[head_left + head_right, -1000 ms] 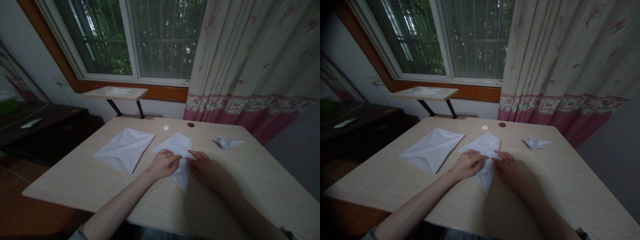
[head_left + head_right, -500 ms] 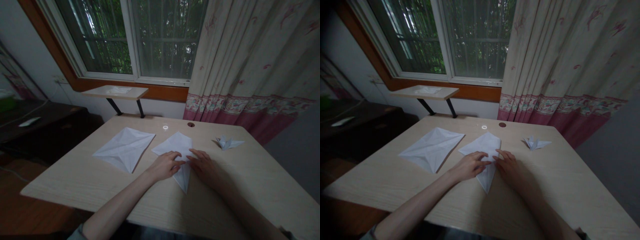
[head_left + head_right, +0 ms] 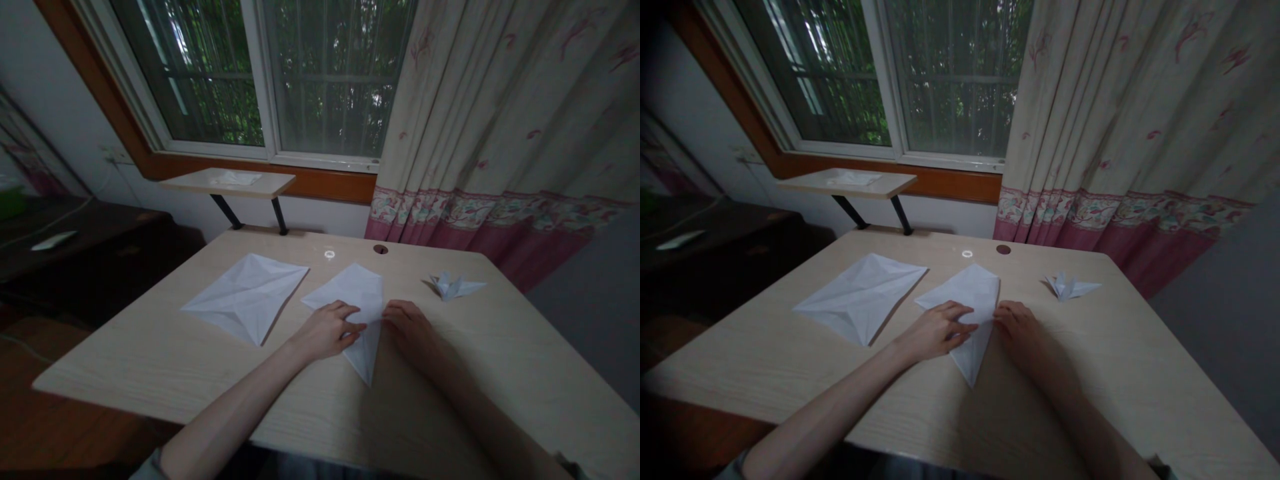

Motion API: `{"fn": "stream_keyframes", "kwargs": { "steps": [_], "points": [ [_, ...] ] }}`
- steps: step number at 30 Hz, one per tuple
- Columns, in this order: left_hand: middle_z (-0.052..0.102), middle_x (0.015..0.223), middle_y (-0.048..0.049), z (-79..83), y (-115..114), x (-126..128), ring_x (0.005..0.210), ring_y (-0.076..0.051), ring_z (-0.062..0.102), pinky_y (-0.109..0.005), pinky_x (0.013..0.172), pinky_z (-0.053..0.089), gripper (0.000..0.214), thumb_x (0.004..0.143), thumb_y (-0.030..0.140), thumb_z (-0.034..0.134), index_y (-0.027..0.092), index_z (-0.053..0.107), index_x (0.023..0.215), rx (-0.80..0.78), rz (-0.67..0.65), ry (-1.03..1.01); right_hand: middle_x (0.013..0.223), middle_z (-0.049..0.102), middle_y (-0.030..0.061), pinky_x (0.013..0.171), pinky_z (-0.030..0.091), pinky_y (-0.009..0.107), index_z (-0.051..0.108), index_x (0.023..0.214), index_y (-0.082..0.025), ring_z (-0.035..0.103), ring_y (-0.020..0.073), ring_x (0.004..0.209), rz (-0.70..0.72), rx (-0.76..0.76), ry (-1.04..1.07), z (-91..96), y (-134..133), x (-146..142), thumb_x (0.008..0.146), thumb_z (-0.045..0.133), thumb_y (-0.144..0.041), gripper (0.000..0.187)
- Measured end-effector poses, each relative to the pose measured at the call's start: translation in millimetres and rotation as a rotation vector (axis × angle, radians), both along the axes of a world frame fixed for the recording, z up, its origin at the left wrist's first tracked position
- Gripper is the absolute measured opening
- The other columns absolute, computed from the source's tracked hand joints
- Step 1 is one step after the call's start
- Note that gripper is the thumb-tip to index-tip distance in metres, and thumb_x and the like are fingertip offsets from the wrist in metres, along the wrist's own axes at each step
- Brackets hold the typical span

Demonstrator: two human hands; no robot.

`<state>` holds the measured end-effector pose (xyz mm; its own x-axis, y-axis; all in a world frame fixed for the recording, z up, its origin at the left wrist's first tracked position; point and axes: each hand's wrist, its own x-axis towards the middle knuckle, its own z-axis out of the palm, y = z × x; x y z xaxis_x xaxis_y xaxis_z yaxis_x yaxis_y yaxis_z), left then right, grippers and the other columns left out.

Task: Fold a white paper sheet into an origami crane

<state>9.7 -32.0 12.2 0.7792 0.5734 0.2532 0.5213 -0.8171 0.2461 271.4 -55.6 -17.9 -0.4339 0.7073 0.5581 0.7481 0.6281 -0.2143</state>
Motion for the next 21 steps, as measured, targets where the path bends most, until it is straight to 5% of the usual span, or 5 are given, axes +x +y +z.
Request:
{"fn": "stream_keyframes", "kwargs": {
  "steps": [5,21],
  "points": [
    [0.064,0.134,-0.0056,-0.4,1.2,-0.5,0.113,-0.024,0.061,-0.039,0.099,0.051,0.027,0.097,0.03,0.058,0.03,0.073,0.12,-0.002,-0.004,-0.005,0.085,0.061,0.0054,0.074,0.05,0.036,0.054,0.083,-0.022,0.058,0.0224,0.081,-0.139,-0.129,-0.018,2.0,1.8,-2.1,0.091,0.049,-0.011,0.014],
    [0.063,0.138,-0.0039,2.8,1.4,-2.1,0.115,-0.026,0.06,-0.042,0.101,0.049,0.028,0.096,0.03,0.059,0.03,0.073,0.12,-0.028,0.005,0.033,0.083,0.063,0.0042,0.073,0.047,0.034,0.058,0.08,-0.021,0.059,0.0209,0.078,-0.188,-0.18,-0.054,-1.8,1.2,-4.5,0.092,0.057,-0.016,0.012]
  ]
}}
